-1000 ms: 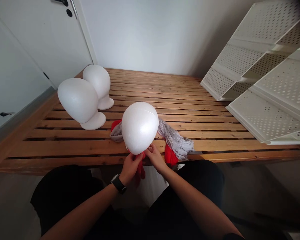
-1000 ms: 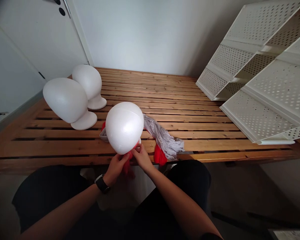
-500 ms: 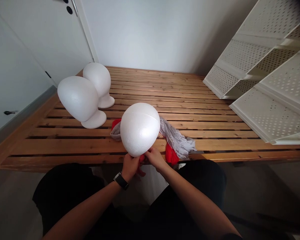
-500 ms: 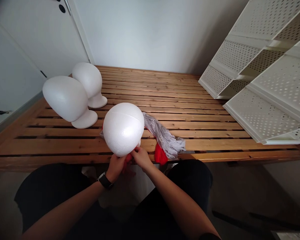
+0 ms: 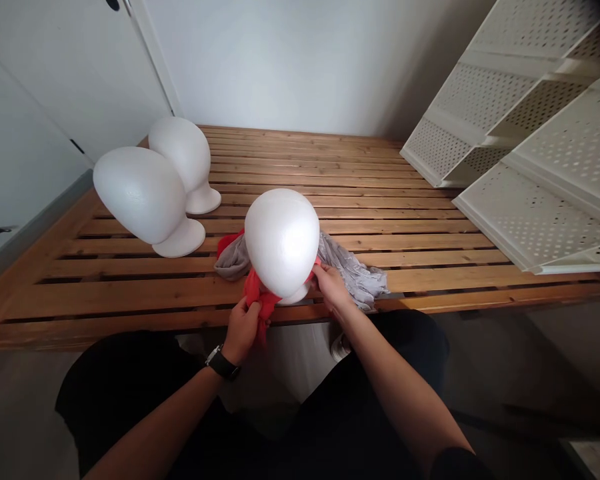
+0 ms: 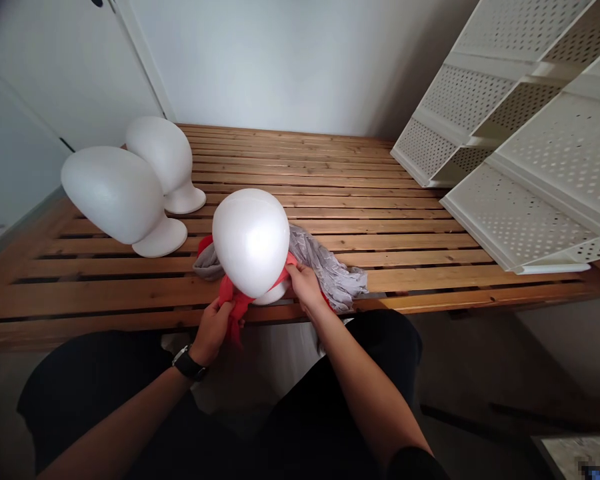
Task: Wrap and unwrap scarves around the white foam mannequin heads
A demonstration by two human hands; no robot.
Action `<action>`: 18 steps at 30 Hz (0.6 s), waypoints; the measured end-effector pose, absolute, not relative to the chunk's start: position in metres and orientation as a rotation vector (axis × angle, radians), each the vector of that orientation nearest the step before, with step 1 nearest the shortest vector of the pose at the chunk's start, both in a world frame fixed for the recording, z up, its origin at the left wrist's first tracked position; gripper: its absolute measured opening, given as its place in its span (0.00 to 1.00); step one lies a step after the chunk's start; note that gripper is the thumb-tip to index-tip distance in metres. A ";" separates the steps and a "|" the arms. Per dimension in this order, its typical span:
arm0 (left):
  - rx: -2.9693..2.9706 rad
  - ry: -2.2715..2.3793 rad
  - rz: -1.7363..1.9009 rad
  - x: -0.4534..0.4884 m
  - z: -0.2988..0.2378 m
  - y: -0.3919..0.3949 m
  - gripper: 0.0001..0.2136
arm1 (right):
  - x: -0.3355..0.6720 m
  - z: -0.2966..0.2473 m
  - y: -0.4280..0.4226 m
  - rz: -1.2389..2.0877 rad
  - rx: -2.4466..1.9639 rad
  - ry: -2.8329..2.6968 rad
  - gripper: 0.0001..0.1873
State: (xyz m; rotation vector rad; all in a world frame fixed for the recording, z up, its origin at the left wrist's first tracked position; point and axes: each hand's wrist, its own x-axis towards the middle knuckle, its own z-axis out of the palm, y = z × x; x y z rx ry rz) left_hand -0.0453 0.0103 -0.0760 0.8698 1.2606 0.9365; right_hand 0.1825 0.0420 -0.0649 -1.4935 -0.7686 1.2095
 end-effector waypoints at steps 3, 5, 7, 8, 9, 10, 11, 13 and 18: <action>0.891 1.227 0.901 -0.044 -0.079 0.009 0.19 | 0.194 -0.060 0.042 1.233 -1.460 -0.776 0.17; 0.899 1.209 0.882 -0.042 -0.083 0.009 0.21 | 0.195 -0.061 0.031 1.277 -1.458 -0.773 0.19; 0.919 1.198 0.865 -0.042 -0.086 0.009 0.22 | 0.190 -0.066 0.013 1.370 -1.468 -0.751 0.23; 0.938 1.192 0.860 -0.042 -0.088 0.010 0.22 | 0.187 -0.069 0.002 1.451 -1.474 -0.740 0.25; 0.965 1.185 0.850 -0.042 -0.089 0.010 0.22 | 0.182 -0.071 -0.008 1.552 -1.479 -0.736 0.27; 1.000 1.179 0.834 -0.043 -0.089 0.010 0.22 | 0.177 -0.074 -0.018 1.653 -1.478 -0.740 0.30; 1.045 1.171 0.812 -0.044 -0.088 0.011 0.21 | 0.170 -0.075 -0.025 1.734 -1.469 -0.755 0.31; 1.157 1.128 0.745 -0.046 -0.085 0.010 0.20 | 0.155 -0.075 -0.032 1.790 -1.435 -0.771 0.31; 1.250 1.075 0.705 -0.047 -0.078 0.009 0.18 | 0.129 -0.074 -0.023 1.665 -1.311 -0.548 0.22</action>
